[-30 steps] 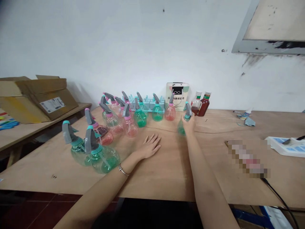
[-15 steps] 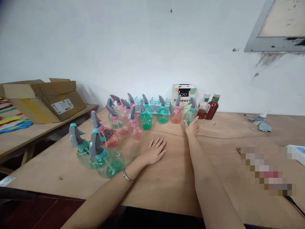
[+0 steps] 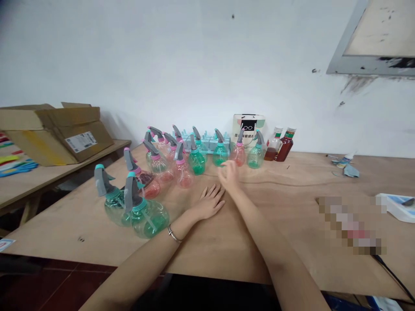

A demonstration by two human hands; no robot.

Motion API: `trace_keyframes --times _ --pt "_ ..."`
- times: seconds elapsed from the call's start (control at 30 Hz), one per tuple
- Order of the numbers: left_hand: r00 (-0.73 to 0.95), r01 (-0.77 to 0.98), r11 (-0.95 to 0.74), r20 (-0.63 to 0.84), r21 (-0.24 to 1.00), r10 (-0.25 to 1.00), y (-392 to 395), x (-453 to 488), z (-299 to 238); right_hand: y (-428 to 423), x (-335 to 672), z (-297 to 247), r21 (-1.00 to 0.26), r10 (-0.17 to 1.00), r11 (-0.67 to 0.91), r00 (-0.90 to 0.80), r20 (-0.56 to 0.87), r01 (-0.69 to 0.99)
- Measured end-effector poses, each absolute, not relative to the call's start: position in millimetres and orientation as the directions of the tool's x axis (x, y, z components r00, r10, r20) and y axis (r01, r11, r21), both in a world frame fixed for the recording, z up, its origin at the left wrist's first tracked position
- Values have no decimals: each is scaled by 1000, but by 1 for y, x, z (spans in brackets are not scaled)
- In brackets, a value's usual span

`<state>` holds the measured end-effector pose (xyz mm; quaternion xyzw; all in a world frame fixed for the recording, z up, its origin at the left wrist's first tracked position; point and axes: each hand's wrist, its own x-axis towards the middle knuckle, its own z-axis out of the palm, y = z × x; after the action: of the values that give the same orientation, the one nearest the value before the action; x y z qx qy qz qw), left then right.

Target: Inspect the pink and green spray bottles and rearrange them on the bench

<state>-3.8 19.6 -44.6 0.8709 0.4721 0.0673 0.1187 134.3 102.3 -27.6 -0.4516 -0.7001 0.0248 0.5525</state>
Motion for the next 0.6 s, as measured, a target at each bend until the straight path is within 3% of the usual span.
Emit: trace_keyframes --times 0.1,0.23,0.43,0.6 --pt "573 782 -550 11 291 820 21 -6 -46 95 63 -6 -540 630 758 -196 751 365" --pt "566 775 -527 -11 347 825 25 -8 -50 107 -3 14 -768 776 628 -174 606 126" --pt "572 789 -525 -69 319 818 28 -8 -49 125 -19 7 -892 904 419 -166 393 172" --pt "582 763 -539 -15 357 813 24 -9 -44 122 -8 6 -866 867 466 -287 407 180"
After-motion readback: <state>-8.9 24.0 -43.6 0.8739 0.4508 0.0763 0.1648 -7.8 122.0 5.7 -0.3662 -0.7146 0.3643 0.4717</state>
